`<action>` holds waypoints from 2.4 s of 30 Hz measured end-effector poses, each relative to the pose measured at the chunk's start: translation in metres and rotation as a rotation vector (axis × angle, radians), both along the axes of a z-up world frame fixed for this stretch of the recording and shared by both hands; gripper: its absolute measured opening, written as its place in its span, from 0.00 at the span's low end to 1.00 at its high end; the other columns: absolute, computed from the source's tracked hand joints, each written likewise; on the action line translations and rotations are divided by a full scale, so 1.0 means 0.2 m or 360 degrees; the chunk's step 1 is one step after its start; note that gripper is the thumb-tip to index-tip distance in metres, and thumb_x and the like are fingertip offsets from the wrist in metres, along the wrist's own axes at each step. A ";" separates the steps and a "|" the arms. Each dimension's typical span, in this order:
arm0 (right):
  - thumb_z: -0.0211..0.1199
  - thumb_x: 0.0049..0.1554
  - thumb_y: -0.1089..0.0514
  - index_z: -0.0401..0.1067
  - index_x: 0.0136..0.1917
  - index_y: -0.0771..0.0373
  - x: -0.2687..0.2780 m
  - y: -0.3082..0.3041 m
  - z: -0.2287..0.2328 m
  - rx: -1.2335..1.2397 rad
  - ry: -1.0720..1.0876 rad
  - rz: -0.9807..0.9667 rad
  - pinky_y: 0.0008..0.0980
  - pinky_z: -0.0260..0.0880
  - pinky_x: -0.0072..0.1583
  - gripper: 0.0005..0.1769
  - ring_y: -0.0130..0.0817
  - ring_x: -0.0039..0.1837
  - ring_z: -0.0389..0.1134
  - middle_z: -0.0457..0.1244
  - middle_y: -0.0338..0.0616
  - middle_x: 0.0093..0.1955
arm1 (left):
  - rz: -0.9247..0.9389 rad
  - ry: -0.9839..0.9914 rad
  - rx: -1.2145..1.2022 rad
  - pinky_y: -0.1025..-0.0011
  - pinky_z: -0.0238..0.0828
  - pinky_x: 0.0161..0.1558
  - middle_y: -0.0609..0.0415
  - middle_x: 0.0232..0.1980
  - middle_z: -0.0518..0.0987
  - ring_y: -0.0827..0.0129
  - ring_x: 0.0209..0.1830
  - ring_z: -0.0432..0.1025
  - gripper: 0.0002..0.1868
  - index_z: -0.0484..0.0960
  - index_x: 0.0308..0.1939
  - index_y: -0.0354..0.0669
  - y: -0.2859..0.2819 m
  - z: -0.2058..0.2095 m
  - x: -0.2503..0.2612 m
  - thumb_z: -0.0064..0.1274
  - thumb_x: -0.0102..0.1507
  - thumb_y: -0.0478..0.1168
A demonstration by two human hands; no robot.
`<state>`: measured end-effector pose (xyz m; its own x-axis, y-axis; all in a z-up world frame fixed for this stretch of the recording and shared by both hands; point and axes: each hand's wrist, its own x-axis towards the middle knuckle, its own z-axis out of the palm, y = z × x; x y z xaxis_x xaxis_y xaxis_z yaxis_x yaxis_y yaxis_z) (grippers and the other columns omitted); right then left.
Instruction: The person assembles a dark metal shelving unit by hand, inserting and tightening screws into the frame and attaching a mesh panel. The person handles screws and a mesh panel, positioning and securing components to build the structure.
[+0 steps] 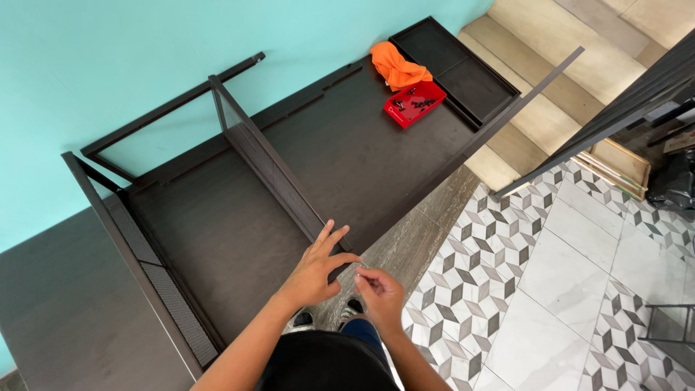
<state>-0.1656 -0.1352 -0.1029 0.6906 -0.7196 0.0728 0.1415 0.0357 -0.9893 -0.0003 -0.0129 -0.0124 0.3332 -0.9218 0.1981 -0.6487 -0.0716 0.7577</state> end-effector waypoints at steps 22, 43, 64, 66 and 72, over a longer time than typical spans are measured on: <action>0.65 0.60 0.61 0.67 0.48 0.62 0.07 0.07 -0.10 0.0353 0.0172 0.0242 0.23 0.67 0.36 0.07 0.23 0.35 0.65 0.64 0.38 0.38 | -0.0016 0.0019 0.0051 0.43 0.52 0.71 0.50 0.81 0.55 0.47 0.85 0.35 0.30 0.84 0.52 0.57 0.00 0.01 0.00 0.61 0.46 0.29; 0.64 0.59 0.66 0.73 0.47 0.66 0.09 -0.13 -0.23 0.0857 0.0267 0.0307 0.32 0.75 0.48 0.02 0.29 0.42 0.70 0.68 0.42 0.40 | -0.0011 0.0019 0.0073 0.42 0.52 0.71 0.52 0.80 0.56 0.49 0.85 0.35 0.32 0.85 0.52 0.58 0.00 -0.01 0.01 0.59 0.45 0.27; 0.53 0.65 0.40 0.70 0.50 0.60 0.01 -0.11 -0.28 0.2090 0.0032 0.0719 0.30 0.70 0.44 0.21 0.33 0.45 0.67 0.66 0.42 0.45 | -0.0019 0.0016 0.0075 0.41 0.47 0.72 0.49 0.81 0.55 0.46 0.84 0.35 0.30 0.86 0.53 0.59 0.00 -0.02 0.01 0.61 0.47 0.32; 0.52 0.64 0.38 0.70 0.51 0.61 0.01 -0.11 -0.25 0.2083 0.0064 0.0794 0.29 0.67 0.41 0.24 0.33 0.43 0.66 0.66 0.41 0.45 | -0.0014 0.0011 0.0072 0.41 0.48 0.72 0.49 0.81 0.55 0.46 0.84 0.35 0.30 0.86 0.53 0.59 0.00 -0.02 0.00 0.61 0.46 0.32; 0.50 0.65 0.39 0.67 0.50 0.61 0.04 -0.11 -0.19 0.2129 -0.0015 0.0715 0.27 0.64 0.41 0.22 0.30 0.43 0.63 0.60 0.38 0.42 | 0.0013 0.0012 0.0078 0.42 0.48 0.72 0.49 0.81 0.56 0.46 0.84 0.35 0.29 0.86 0.53 0.59 -0.01 -0.02 0.00 0.63 0.47 0.34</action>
<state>-0.1572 -0.1579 -0.1401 0.8796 0.0305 -0.4748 -0.1265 0.9770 -0.1715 -0.0003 -0.0141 -0.0167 0.3420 -0.9276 0.1504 -0.6421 -0.1139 0.7581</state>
